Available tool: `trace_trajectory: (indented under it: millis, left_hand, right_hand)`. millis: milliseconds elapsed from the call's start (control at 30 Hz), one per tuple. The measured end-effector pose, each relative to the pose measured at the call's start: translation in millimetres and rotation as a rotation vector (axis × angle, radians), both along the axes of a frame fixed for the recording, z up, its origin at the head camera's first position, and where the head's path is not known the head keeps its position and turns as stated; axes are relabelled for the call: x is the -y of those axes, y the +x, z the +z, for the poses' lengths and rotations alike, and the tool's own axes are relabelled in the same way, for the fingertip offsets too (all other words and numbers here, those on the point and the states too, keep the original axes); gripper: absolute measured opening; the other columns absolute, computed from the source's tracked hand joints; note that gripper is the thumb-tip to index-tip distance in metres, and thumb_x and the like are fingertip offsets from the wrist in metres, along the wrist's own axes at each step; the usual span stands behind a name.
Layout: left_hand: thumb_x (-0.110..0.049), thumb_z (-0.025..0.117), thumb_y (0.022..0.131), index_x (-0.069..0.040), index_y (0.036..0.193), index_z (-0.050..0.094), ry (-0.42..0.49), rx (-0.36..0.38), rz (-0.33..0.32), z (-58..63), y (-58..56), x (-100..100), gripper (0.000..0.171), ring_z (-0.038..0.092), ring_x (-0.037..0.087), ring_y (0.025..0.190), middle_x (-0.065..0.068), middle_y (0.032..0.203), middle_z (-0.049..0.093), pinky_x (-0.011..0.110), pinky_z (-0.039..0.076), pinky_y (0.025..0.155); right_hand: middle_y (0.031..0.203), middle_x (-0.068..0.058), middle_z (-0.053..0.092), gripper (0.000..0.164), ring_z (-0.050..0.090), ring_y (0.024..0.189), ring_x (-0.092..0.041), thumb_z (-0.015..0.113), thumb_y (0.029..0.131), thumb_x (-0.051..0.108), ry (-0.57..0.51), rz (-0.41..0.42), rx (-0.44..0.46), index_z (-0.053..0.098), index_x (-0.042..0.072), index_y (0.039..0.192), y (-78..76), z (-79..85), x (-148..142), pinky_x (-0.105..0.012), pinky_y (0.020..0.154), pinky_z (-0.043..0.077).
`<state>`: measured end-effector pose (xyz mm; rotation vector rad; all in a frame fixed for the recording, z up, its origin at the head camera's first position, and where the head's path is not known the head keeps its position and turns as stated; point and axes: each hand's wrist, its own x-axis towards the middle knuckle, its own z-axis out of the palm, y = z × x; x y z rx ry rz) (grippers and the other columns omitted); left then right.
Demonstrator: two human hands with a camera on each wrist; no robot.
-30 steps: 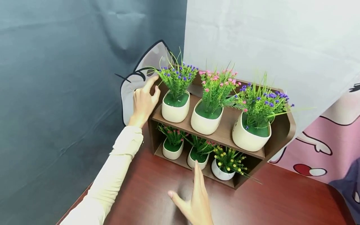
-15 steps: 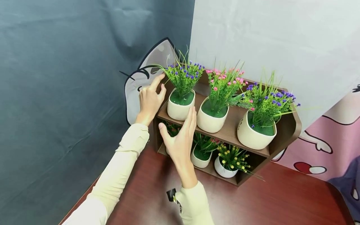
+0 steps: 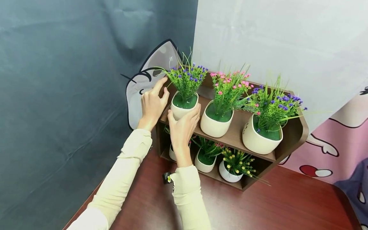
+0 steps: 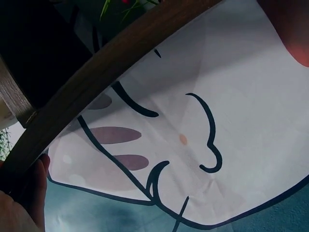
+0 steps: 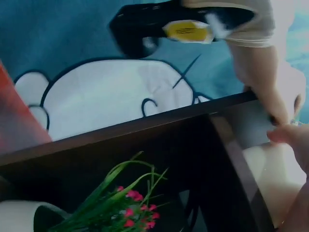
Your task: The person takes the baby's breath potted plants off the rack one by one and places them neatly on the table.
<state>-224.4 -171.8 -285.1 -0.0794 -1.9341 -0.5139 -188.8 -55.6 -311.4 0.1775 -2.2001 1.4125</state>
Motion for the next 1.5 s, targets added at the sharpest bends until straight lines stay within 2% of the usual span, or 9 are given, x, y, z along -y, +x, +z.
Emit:
trace_trajectory:
  millis: [133,300,500,733,900,967,1100,1300,1500]
  left_hand:
    - [-0.014,0.055,0.089,-0.015,0.119,0.064,-0.007,-0.03,-0.006,-0.9,-2.0,-4,0.031,0.033,0.017,0.035,0.003,0.048,0.049,0.033,0.026,0.039]
    - [-0.014,0.055,0.087,-0.015,0.111,0.067,0.022,-0.065,0.009,-4.2,-2.5,-5,0.026,0.042,0.021,0.037,0.007,0.059,0.062,0.038,0.033,0.041]
    - [-0.015,0.054,0.088,-0.011,0.093,0.064,0.025,-0.041,-0.011,-1.9,-2.9,-3,0.011,0.044,0.026,0.04,0.007,0.051,0.051,0.042,0.035,0.043]
    - [-0.028,0.057,0.089,-0.018,0.116,0.066,0.059,-0.05,-0.033,-2.7,-2.7,2,0.03,0.045,0.027,0.042,0.008,0.055,0.057,0.042,0.036,0.045]
    - [-0.018,0.049,0.092,-0.018,0.117,0.066,0.085,-0.043,-0.099,-7.1,-3.6,4,0.031,0.031,0.021,0.038,0.006,0.049,0.047,0.037,0.026,0.043]
    - [-0.016,0.051,0.091,-0.017,0.117,0.066,0.088,-0.052,-0.088,-7.8,-4.9,4,0.03,0.024,0.017,0.038,0.005,0.045,0.04,0.034,0.022,0.043]
    - [-0.012,0.057,0.088,-0.017,0.116,0.067,0.085,-0.077,-0.046,-6.4,-7.3,3,0.03,0.019,0.011,0.039,0.005,0.043,0.039,0.032,0.02,0.043]
    - [-0.013,0.055,0.09,-0.015,0.116,0.066,0.072,-0.056,-0.043,-2.9,-6.5,2,0.029,0.025,0.016,0.037,0.007,0.045,0.043,0.033,0.02,0.043]
    - [-0.015,0.054,0.09,-0.015,0.117,0.066,0.093,-0.034,-0.049,-2.4,-7.5,-1,0.029,0.03,0.021,0.037,0.009,0.048,0.047,0.034,0.022,0.044]
  right_hand:
    - [0.135,-0.021,0.037,0.091,0.04,0.12,-0.033,0.073,0.077,0.037,0.012,-0.051,-0.035,0.024,-0.004,0.141,0.5,-2.7,-2,-0.041,0.099,0.032]
    - [0.135,-0.02,0.04,0.09,0.042,0.12,-0.031,0.072,0.076,0.038,0.041,-0.02,-0.06,0.026,-0.004,0.141,11.0,-8.1,-8,-0.041,0.097,0.034]
    - [0.13,-0.019,0.045,0.09,0.047,0.115,-0.031,0.074,0.074,0.039,0.1,0.022,-0.114,0.029,-0.001,0.14,31.7,-10.7,-26,-0.046,0.091,0.039]
    - [0.126,-0.011,0.048,0.086,0.05,0.109,-0.023,0.077,0.069,0.031,0.088,0.092,-0.225,0.033,0.003,0.138,53.0,-18.1,-40,-0.041,0.086,0.042]
    - [0.134,-0.008,0.046,0.091,0.049,0.113,-0.021,0.079,0.066,0.028,0.048,0.129,-0.245,0.033,0.005,0.141,69.6,-29.7,-49,-0.041,0.087,0.042]
    - [0.133,-0.006,0.047,0.091,0.05,0.113,-0.021,0.08,0.065,0.027,0.022,0.13,-0.249,0.035,0.006,0.141,76.0,-33.9,-54,-0.041,0.086,0.042]
    - [0.13,-0.007,0.05,0.092,0.052,0.11,-0.021,0.082,0.061,0.025,-0.021,0.12,-0.247,0.038,0.008,0.139,87.1,-40.4,-63,-0.04,0.082,0.046]
    - [0.126,-0.01,0.051,0.092,0.053,0.111,-0.021,0.084,0.057,0.023,-0.002,0.132,-0.211,0.039,0.004,0.134,99.6,-49.2,-80,-0.036,0.089,0.043]
    - [0.12,-0.013,0.054,0.093,0.057,0.105,-0.023,0.086,0.053,0.024,0.051,0.135,-0.179,0.038,-0.001,0.129,112.3,-63.5,-104,-0.026,0.087,0.042]
